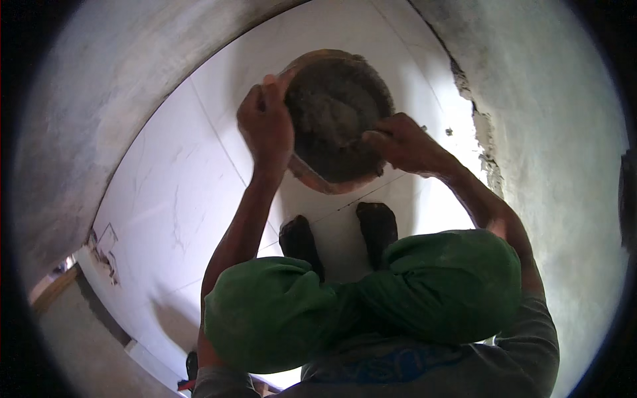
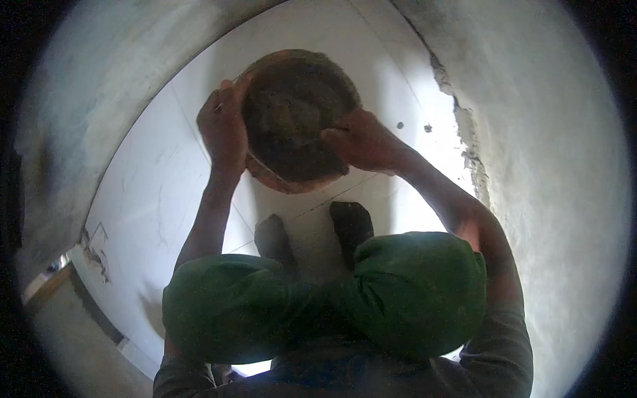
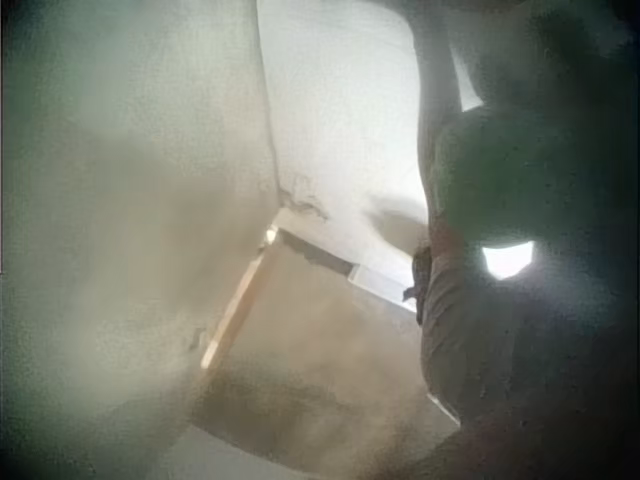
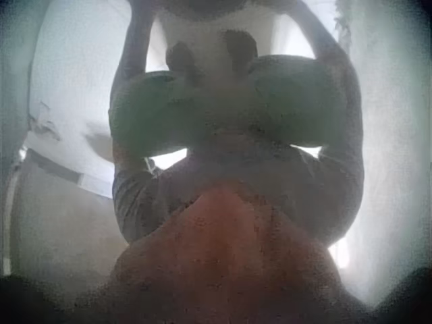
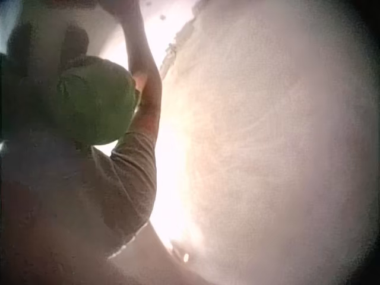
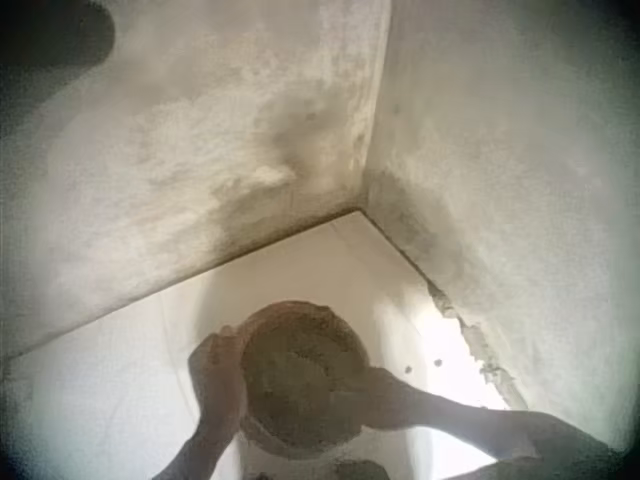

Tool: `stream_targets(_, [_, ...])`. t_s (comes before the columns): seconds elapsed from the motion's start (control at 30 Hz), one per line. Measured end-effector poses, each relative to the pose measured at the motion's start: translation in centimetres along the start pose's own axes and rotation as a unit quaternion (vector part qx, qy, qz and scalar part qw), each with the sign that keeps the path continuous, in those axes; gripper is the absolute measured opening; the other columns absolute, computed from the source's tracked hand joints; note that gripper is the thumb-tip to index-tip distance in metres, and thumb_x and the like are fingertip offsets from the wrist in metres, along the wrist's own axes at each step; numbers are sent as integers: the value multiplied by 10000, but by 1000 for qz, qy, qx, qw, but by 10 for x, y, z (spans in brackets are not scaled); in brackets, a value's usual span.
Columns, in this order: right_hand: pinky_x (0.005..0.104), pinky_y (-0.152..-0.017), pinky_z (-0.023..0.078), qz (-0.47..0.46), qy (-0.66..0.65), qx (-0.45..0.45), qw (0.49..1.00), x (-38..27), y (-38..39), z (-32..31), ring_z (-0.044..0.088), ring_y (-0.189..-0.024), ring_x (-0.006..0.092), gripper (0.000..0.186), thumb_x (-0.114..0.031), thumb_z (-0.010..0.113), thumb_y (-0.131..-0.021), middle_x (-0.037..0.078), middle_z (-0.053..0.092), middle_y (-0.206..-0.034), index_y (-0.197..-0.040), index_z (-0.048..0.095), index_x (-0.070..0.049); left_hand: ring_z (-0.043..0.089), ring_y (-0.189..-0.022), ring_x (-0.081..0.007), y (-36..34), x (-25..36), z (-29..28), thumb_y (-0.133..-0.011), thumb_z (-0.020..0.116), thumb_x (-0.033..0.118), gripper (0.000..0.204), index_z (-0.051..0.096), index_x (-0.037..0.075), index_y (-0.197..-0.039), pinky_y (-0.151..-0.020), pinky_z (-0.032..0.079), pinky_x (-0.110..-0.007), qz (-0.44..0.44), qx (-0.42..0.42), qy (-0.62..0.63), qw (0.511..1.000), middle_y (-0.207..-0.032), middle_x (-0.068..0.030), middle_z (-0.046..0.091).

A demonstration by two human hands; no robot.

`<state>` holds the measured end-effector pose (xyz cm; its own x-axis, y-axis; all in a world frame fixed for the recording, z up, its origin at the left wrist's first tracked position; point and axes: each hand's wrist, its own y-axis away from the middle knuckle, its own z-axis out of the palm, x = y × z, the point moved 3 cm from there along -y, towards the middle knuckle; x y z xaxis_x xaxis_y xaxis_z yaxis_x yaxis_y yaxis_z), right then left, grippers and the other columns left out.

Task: The person applies concrete from a small bucket onto a wall using a trowel, spreading the material along the corner and edge of the wall while crouched.

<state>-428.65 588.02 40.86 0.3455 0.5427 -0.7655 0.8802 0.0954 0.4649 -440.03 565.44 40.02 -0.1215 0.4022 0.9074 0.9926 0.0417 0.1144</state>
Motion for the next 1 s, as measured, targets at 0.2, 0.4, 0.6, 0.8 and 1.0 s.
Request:
stream_targets(0.2, [343,-616,591,57,-90,-18,994,28,6,-18,698,-658,174,389,-300,586,-1120,88,690,-739,-985,728,36,668,-932,-185,-32,-66,-18,-1141,530,360,428,747,-10,-1152,-881,551,-382,-33,-53,147,987,-1019,-112,742])
stream_targets(0.4, [307,-490,568,-8,-348,-73,934,86,21,-84,701,-633,149,372,-349,628,-1113,83,705,-754,-1086,741,5,699,-1002,-225,-37,-92,-49,-1177,434,422,513,708,-10,-1216,-939,567,-420,-136,-57,153,977,-1085,-136,731])
stream_targets(0.6, [290,-465,495,196,-407,242,859,242,25,-164,598,-546,134,329,-353,668,-1059,30,637,-729,-954,688,-42,684,-996,-226,-37,-98,-28,-1179,419,445,531,699,-5,-1206,-940,557,-432,-125,-66,163,976,-1083,-119,719])
stream_targets(0.8, [335,-475,525,143,-321,273,896,228,7,-105,631,-553,170,329,-347,636,-1051,78,639,-727,-965,671,-30,695,-1024,-230,-48,-118,-46,-1191,391,407,521,698,-12,-1230,-949,568,-424,103,-90,-99,986,-1123,-122,729])
stream_targets(1.0, [512,-893,616,285,166,382,863,202,-26,-95,774,-1020,388,324,-211,632,-910,269,769,-1020,-1088,719,44,737,-1031,-266,-38,-98,-42,-1213,278,339,543,704,7,-1277,-943,606,-424,-32,-84,-88,992,-1187,-158,752])
